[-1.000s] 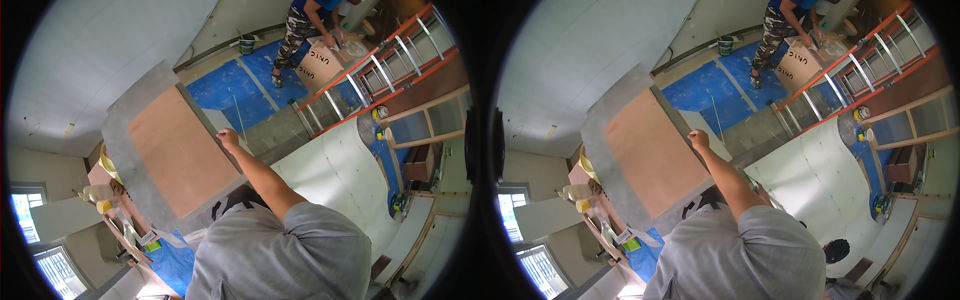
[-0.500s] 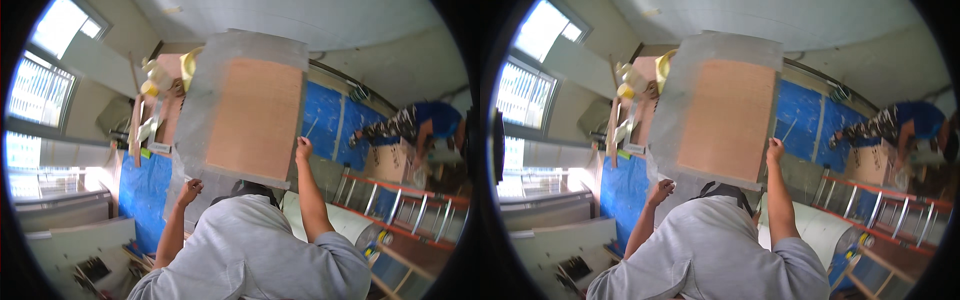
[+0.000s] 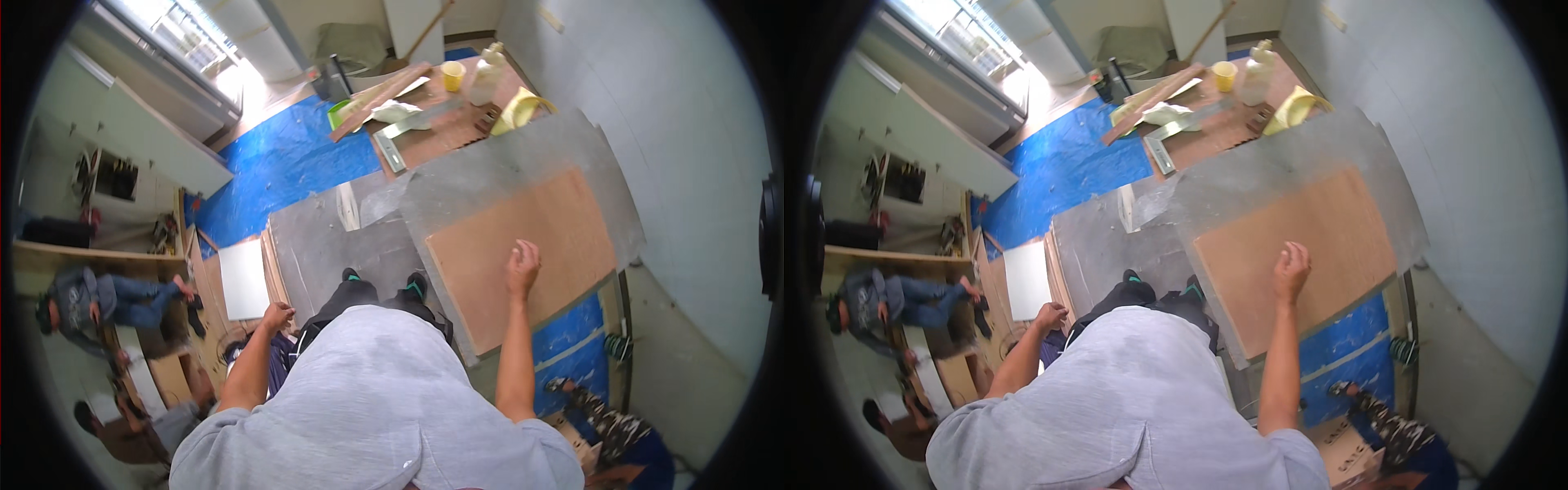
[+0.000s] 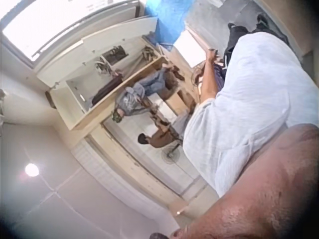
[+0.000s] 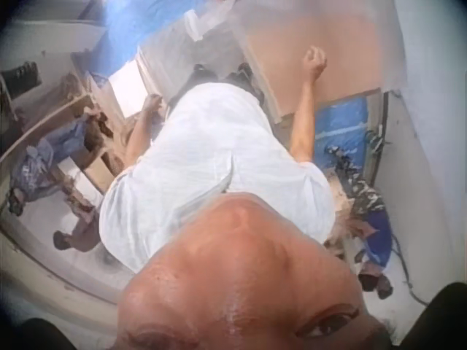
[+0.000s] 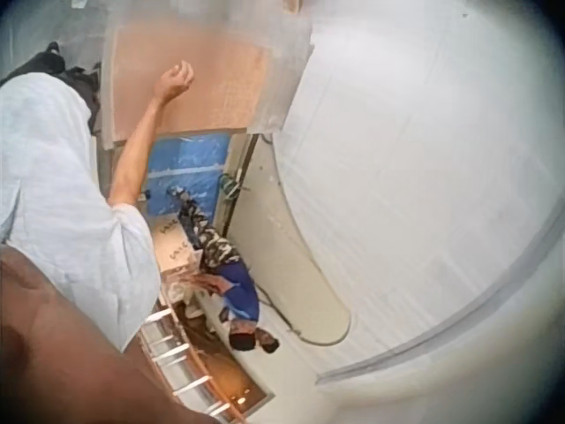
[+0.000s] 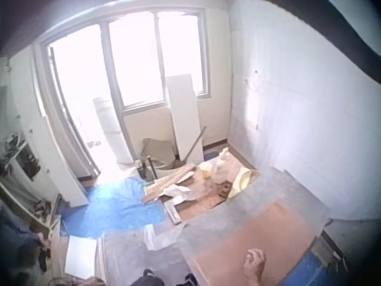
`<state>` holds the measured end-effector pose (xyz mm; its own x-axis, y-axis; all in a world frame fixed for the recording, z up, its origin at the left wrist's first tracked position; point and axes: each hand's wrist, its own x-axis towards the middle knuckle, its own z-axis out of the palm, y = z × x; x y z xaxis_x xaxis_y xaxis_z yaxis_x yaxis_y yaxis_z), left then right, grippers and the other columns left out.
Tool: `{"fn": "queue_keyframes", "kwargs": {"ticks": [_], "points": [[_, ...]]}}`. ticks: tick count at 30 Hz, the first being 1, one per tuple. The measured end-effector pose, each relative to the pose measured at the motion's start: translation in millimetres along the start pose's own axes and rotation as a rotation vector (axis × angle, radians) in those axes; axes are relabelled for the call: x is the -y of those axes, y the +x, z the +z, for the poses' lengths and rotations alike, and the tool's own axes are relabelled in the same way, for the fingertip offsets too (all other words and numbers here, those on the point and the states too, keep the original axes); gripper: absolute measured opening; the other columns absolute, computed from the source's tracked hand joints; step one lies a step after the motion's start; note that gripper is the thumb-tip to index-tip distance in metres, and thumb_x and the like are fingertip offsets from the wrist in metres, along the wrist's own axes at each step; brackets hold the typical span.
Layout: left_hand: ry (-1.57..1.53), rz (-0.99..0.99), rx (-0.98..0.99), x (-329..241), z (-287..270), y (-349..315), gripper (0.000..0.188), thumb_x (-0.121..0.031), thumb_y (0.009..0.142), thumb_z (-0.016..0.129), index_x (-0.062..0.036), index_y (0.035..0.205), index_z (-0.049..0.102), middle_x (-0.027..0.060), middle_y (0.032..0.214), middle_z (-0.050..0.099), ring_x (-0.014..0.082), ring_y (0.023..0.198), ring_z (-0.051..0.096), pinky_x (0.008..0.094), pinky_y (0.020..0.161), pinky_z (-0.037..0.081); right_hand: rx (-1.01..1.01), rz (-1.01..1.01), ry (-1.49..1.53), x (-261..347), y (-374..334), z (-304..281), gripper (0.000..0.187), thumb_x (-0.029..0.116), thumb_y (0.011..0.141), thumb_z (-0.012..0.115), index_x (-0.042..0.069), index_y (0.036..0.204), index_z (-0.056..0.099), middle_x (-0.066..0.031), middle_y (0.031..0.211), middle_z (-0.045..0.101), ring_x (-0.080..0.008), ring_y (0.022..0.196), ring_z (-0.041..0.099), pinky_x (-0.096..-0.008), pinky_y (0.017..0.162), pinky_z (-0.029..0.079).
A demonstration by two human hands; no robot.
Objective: The person applies a laminate sheet to a wooden board, using a tape measure to check alignment, positioning the sheet by hand, and using a scraper to press it down and smooth the surface.
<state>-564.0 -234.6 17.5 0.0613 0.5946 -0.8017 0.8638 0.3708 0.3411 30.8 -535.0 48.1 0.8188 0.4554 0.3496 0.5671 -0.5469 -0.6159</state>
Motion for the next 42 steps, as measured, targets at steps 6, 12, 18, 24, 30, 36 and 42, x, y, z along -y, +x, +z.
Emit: {"fn": "queue_keyframes", "kwargs": {"ticks": [6,12,18,24,30,36,42], "points": [[0.005,0.206,-0.011,55,56,-14,0.028,-0.025,0.089,0.068,0.0012,0.098,0.072,0.0134,0.080,0.071,0.0213,0.068,0.065,0.0357,0.061,0.050,0.451,-0.174,0.346,99,41,97,0.023,0.005,0.085,0.061,0.002,0.106,0.069,-0.0183,0.108,0.066,-0.0362,0.102,0.063,-0.0406,0.089,0.051],[0.069,0.317,0.024,177,86,42,0.033,-0.024,0.090,0.063,0.0058,0.098,0.071,0.0169,0.086,0.072,0.0225,0.079,0.066,0.0365,0.074,0.052,0.848,-0.546,0.396,207,-4,179,0.024,0.003,0.080,0.059,0.005,0.102,0.068,-0.0156,0.103,0.064,-0.0362,0.099,0.063,-0.0452,0.085,0.052],[0.148,0.260,0.144,185,34,82,0.029,-0.021,0.091,0.062,0.0062,0.097,0.071,0.0139,0.087,0.072,0.0212,0.077,0.065,0.0354,0.073,0.052,1.104,-0.431,0.365,252,-66,182,0.017,0.014,0.085,0.065,0.009,0.102,0.066,-0.0115,0.104,0.064,-0.0343,0.100,0.063,-0.0438,0.085,0.051],[-0.001,0.367,0.181,162,-52,166,0.027,-0.018,0.093,0.062,0.0066,0.095,0.071,0.0109,0.087,0.072,0.0199,0.076,0.064,0.0343,0.073,0.052,1.153,-0.232,0.321,242,-105,211,0.021,0.020,0.087,0.065,0.007,0.104,0.067,-0.0139,0.105,0.066,-0.0348,0.103,0.063,-0.0446,0.086,0.050],[-0.196,0.074,0.207,-3,-149,156,0.027,-0.024,0.095,0.062,-0.0021,0.111,0.058,0.0078,0.083,0.064,0.0165,0.059,0.060,0.0285,0.047,0.045,0.834,-0.011,0.246,218,-112,208,0.027,0.022,0.088,0.062,0.006,0.107,0.071,-0.0164,0.111,0.068,-0.0344,0.106,0.064,-0.0426,0.092,0.050],[-0.288,0.189,0.342,-66,-142,183,0.026,-0.024,0.095,0.062,-0.0026,0.108,0.057,0.0084,0.083,0.063,0.0177,0.062,0.062,0.0267,0.050,0.047,0.385,0.232,0.334,189,-105,125,0.022,0.017,0.089,0.062,0.003,0.104,0.071,-0.0159,0.101,0.070,-0.0308,0.095,0.067,-0.0390,0.085,0.053],[0.109,0.267,0.432,-123,-59,155,0.031,-0.026,0.095,0.063,-0.0030,0.115,0.059,0.0088,0.084,0.066,0.0184,0.062,0.063,0.0292,0.052,0.049,-0.060,0.500,0.274,141,-148,65,0.016,0.010,0.087,0.062,0.003,0.099,0.070,-0.0144,0.097,0.069,-0.0292,0.086,0.067,-0.0390,0.078,0.053]]}}
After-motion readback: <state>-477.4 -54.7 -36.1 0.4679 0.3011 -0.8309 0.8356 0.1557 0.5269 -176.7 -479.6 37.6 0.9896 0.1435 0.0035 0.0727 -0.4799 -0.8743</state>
